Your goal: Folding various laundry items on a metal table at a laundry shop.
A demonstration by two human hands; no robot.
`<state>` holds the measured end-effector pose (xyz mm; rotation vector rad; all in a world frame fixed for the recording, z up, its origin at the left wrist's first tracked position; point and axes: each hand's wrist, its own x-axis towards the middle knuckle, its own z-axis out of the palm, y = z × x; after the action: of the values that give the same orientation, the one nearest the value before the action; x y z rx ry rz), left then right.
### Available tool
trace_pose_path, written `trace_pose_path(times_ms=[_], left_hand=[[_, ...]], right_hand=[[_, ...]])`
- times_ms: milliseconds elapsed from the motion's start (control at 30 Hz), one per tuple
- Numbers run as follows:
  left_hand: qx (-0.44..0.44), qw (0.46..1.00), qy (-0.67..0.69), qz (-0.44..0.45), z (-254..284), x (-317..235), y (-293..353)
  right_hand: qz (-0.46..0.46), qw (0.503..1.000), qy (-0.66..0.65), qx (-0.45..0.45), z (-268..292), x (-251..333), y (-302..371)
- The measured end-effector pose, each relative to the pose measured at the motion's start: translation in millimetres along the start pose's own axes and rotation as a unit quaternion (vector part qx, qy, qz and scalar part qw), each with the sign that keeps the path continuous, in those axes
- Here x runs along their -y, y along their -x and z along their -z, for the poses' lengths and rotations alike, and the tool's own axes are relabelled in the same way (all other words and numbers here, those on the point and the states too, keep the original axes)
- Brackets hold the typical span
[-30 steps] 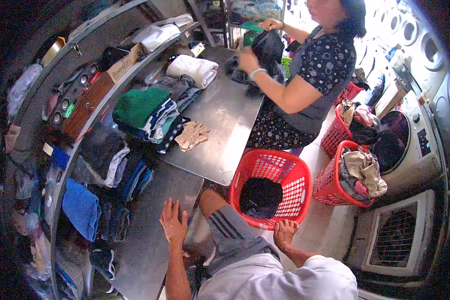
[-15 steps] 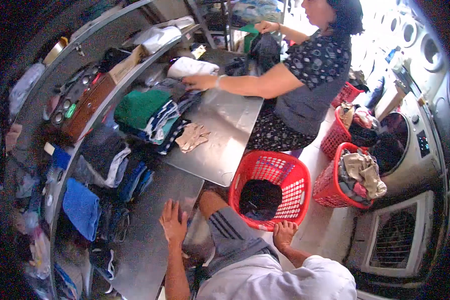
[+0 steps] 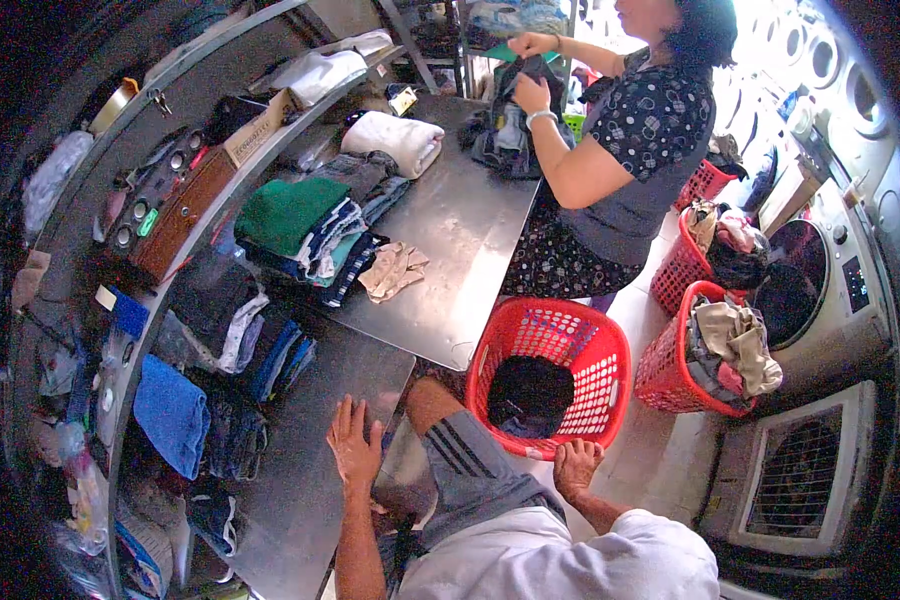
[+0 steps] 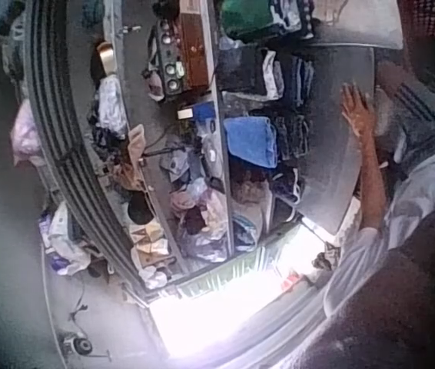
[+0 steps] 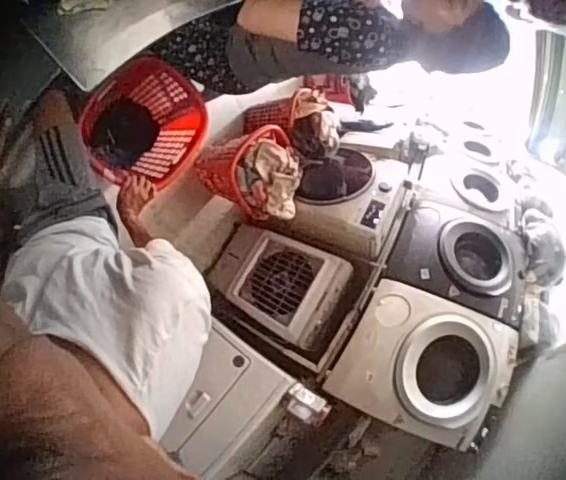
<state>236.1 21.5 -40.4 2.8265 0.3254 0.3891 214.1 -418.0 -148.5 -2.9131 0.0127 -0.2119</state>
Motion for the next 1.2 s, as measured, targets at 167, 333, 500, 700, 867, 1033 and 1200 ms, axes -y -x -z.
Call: trace_pose_path(times_ms=[167,333,500,700,867,1033,1200], left_hand=[[-0.002,1.000,-0.006,-0.001,-0.7,-0.2,0.3],[0.014,1.000,-0.004,0.013,-0.1,-0.2,-0.2],[0.005,1.000,-0.009,0.008,-1.4,-0.1,-0.1],[-0.004,1.000,-0.002,0.002,-2.6,0.4,-0.4],[-0.008,1.000,-0.010,-0.002,-2.1,0.7,0.3],[-0.002,1.000,-0.013,0.007,-1.9,0.2,1.4],[-0.008,1.000,-0.013,-0.002,-0.9,0.0,0.5]], right_hand=[[0.006,1.000,0.002,-0.024,-0.5,1.0,-0.7],[-0.004,1.000,0.009,-0.020,-4.6,-0.6,-0.6],[-0.020,1.000,0.008,0.011,-7.7,-3.2,0.0],[-0.011,1.000,-0.003,0.006,-7.8,-5.3,-0.1],[-0.012,1.000,0.004,0.000,-8.0,-4.9,-0.1],[-0.013,1.000,-0.002,-0.010,-7.4,-3.8,0.5],[-0.009,1.000,-0.005,-0.012,-6.5,-3.2,0.3]])
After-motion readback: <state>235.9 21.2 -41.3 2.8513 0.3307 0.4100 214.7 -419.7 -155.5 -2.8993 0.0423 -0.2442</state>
